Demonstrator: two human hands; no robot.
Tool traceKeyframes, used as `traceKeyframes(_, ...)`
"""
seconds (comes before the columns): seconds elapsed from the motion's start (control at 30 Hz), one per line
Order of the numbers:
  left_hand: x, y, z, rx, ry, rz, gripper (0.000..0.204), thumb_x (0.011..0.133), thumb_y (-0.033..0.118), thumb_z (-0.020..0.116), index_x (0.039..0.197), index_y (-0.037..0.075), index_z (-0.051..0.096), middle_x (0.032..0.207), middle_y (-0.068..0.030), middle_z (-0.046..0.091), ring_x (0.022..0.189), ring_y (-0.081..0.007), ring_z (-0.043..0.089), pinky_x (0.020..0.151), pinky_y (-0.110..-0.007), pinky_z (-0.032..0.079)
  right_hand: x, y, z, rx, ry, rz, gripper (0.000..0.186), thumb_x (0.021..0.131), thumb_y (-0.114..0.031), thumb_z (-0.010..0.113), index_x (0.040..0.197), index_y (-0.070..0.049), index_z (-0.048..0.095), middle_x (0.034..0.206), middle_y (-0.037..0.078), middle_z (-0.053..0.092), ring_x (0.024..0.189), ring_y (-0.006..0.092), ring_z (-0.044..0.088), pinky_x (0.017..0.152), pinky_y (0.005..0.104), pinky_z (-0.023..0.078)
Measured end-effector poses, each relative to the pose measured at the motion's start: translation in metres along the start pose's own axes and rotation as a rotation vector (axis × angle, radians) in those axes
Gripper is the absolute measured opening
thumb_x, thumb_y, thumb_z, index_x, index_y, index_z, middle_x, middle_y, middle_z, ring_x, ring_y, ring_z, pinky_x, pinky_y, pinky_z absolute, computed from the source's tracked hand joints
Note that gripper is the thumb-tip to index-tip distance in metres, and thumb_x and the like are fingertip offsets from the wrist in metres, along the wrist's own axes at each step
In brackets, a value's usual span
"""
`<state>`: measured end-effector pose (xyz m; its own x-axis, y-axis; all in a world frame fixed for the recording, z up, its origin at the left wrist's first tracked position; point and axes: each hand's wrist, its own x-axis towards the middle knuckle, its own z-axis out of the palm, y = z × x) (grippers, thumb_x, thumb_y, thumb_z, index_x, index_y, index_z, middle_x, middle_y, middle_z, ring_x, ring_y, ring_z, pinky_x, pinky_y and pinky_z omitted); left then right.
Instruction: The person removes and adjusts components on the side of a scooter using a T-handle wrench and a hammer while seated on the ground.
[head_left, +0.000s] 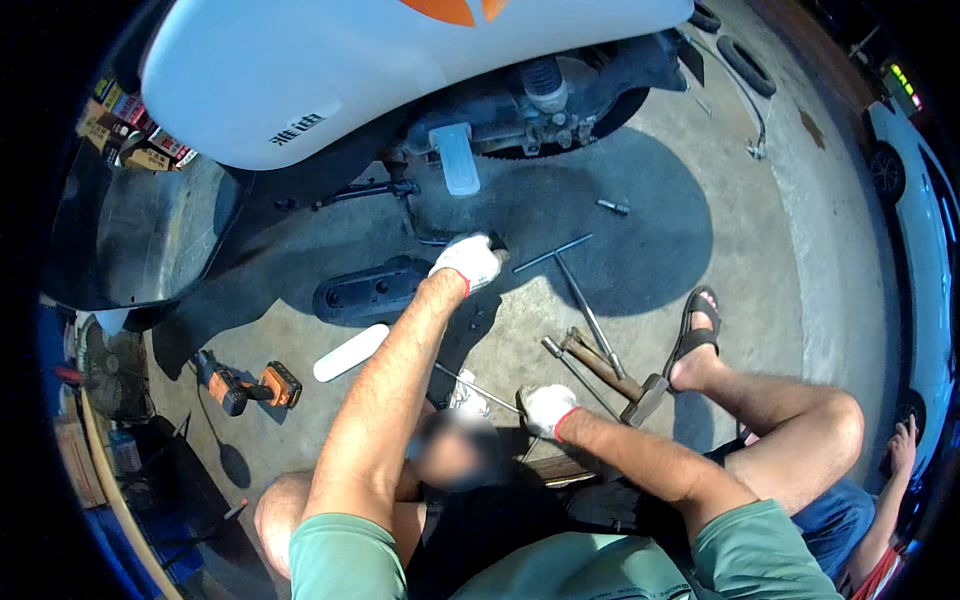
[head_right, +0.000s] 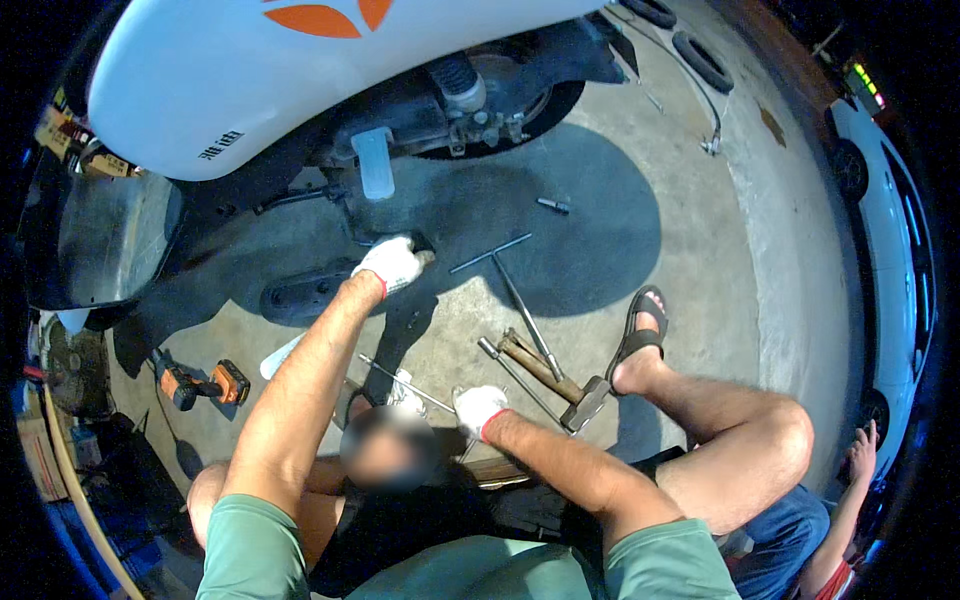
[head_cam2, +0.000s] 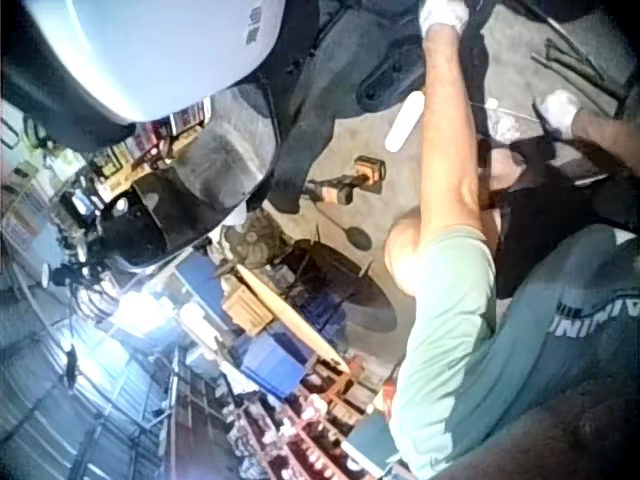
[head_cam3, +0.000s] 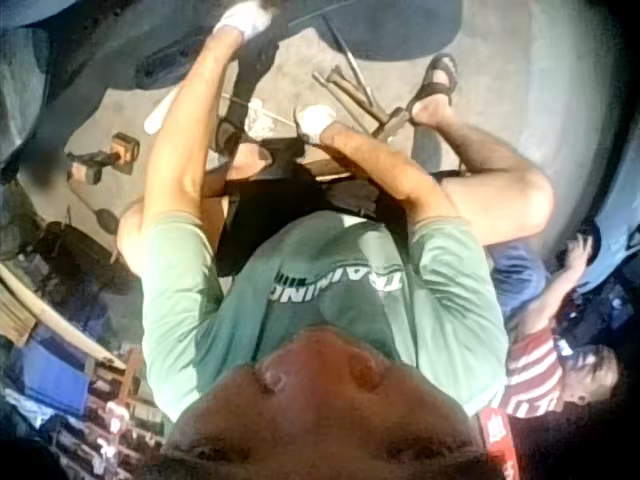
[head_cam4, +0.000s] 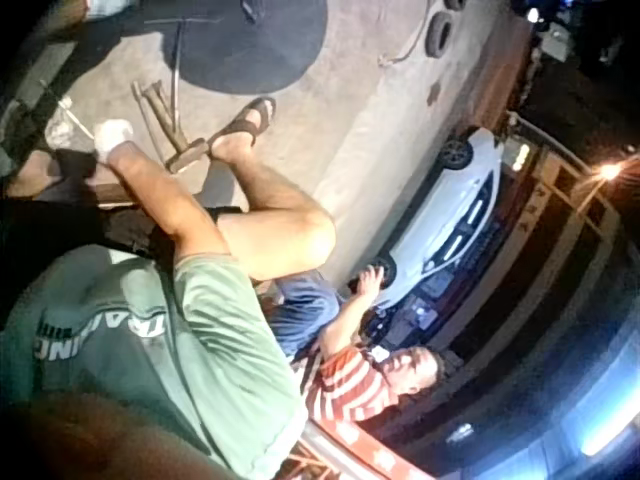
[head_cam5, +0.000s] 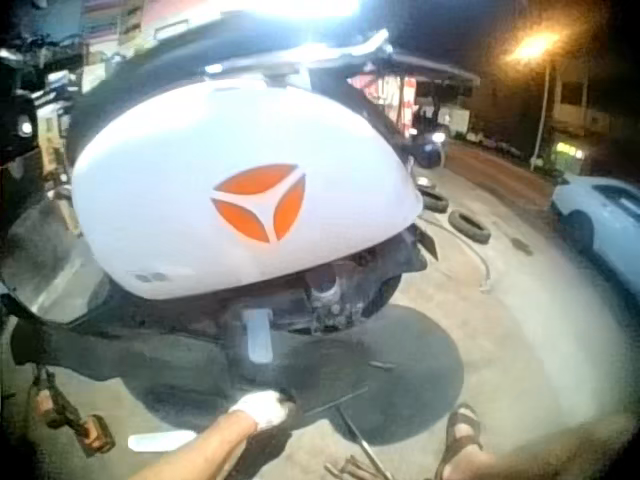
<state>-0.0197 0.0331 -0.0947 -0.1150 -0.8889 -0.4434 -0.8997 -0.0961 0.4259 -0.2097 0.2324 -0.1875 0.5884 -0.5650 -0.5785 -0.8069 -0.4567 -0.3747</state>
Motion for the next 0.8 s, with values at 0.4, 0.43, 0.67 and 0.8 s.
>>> traceKeyframes(0.4, -0.019, -0.001, 0.002, -0.098, 0.096, 0.073, 0.043, 0.086, 0.036, 0.056, 0.107, 0.001, 0.068, 0.111, -0.0248, 0.065, 0.108, -0.0371, 0.061, 0.093, -0.041, 0.048, -0.007, -0.011, 0.027, 0.041, -0.014, 0.124, 0.031, 0.083, -0.022, 0.052, 0.099, 0.001, 0.063, 0.092, 0.023, 0.069, 0.085, 0.0412, 0.067, 0.077, 0.0479, 0.053)
traceKeyframes(0.43, -0.022, 0.002, -0.002, -0.118, 0.128, 0.03, 0.044, 0.086, 0.037, 0.055, 0.107, 0.0, 0.067, 0.11, -0.0257, 0.065, 0.107, -0.0383, 0.061, 0.092, -0.042, 0.048, -0.016, -0.01, 0.005, 0.067, -0.07, 0.123, 0.031, 0.082, -0.023, 0.052, 0.101, 0.0, 0.064, 0.094, 0.023, 0.069, 0.088, 0.0409, 0.067, 0.079, 0.0473, 0.053)
traceKeyframes(0.67, -0.021, 0.019, 0.0, -0.204, 0.403, -0.16, 0.043, 0.094, 0.038, 0.044, 0.11, 0.003, 0.064, 0.105, -0.0244, 0.066, 0.103, -0.0378, 0.063, 0.09, -0.046, 0.049, -0.081, 0.023, -0.092, 1.056, 0.256, 0.339, 0.018, 0.092, -0.018, 0.059, 0.098, -0.001, 0.064, 0.073, 0.002, 0.06, 0.063, 0.0097, 0.056, 0.053, 0.0253, 0.046)
traceKeyframes(0.8, 0.002, 0.069, 0.036, -0.344, 0.176, 0.125, 0.055, 0.096, 0.045, 0.04, 0.101, -0.004, 0.065, 0.097, -0.0269, 0.067, 0.098, -0.0389, 0.064, 0.088, -0.045, 0.049, -0.097, 0.04, -0.131, 1.17, 0.557, 0.438, 0.019, 0.092, -0.02, 0.059, 0.096, -0.002, 0.062, 0.069, 0.003, 0.058, 0.052, 0.009, 0.049, 0.046, 0.0231, 0.04)
